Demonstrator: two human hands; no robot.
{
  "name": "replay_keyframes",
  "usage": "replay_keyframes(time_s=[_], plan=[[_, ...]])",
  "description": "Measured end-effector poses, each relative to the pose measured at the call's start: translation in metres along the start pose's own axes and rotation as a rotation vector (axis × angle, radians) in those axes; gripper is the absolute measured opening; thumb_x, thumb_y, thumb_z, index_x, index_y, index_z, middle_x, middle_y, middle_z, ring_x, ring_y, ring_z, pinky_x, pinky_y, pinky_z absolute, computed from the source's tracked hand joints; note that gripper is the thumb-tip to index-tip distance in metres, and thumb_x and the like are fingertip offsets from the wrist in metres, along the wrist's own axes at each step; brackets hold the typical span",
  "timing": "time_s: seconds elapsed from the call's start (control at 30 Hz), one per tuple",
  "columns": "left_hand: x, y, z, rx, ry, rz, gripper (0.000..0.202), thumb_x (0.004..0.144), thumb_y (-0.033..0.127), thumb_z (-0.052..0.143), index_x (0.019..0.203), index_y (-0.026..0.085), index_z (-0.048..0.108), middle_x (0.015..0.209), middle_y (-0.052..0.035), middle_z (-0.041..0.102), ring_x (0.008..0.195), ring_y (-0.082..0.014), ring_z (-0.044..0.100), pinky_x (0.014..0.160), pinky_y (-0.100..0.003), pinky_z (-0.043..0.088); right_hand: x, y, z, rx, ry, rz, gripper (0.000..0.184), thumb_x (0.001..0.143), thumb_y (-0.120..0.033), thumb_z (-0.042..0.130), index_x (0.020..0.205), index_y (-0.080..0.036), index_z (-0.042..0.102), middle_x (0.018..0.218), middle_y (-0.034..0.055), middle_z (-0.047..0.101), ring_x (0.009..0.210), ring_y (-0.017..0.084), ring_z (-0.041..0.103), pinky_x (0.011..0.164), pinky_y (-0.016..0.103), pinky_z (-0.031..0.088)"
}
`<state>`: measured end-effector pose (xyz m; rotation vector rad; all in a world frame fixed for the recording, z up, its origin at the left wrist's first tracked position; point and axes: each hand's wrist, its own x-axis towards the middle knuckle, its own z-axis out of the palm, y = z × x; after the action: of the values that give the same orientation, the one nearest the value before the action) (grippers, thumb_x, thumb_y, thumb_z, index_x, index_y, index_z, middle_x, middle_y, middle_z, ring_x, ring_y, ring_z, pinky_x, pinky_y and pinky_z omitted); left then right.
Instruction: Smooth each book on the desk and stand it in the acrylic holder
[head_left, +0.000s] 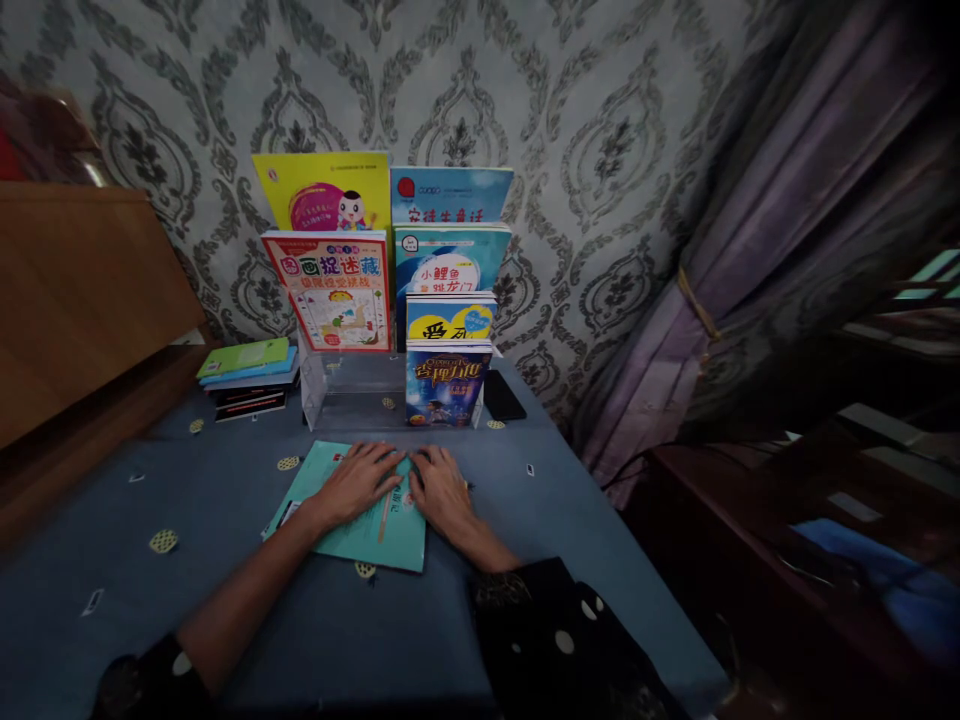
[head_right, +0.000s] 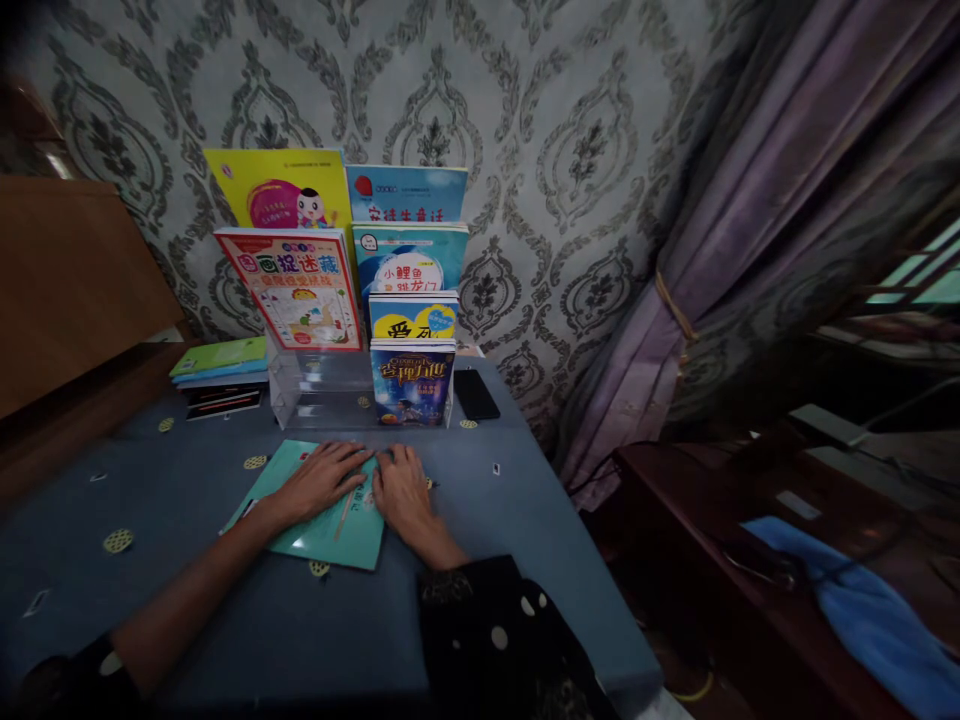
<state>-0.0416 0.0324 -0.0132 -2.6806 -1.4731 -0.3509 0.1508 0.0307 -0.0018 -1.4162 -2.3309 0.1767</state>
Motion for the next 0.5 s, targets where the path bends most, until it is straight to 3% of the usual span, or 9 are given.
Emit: replay_keyframes(time_s=[0.33,0.5], plan=[[-0.0008,0.0005,0.0012,-0.016,0.035,0.007,0.046,0.103,0.047,0.034,0.141,0.026,0.050,0.138,-0.0086,0.057,0.127,-0.0265,0.051,0.108,-0.046,0.036,-0.0002,0.0025,0.0038,0.013,0.068,-0.044,0.026,0.094,-0.020,0.049,0.114,-0.018,0.067,0.121,0.0126,0.061,0.112,0.026,0.052,0.097,0.038,0.042],[-0.0004,-0.0005,0.0023,-0.042,0.022,0.019,0.046,0.103,0.047,0.034,0.142,0.027,0.050,0.142,-0.0071,0.056,0.132,-0.0253,0.047,0.111,-0.046,0.032,0.0007,0.0024,0.0051,0.033,0.096,-0.065,0.021,0.094,-0.018,0.051,0.104,-0.017,0.069,0.110,0.0109,0.063,0.105,0.024,0.053,0.095,0.035,0.041]])
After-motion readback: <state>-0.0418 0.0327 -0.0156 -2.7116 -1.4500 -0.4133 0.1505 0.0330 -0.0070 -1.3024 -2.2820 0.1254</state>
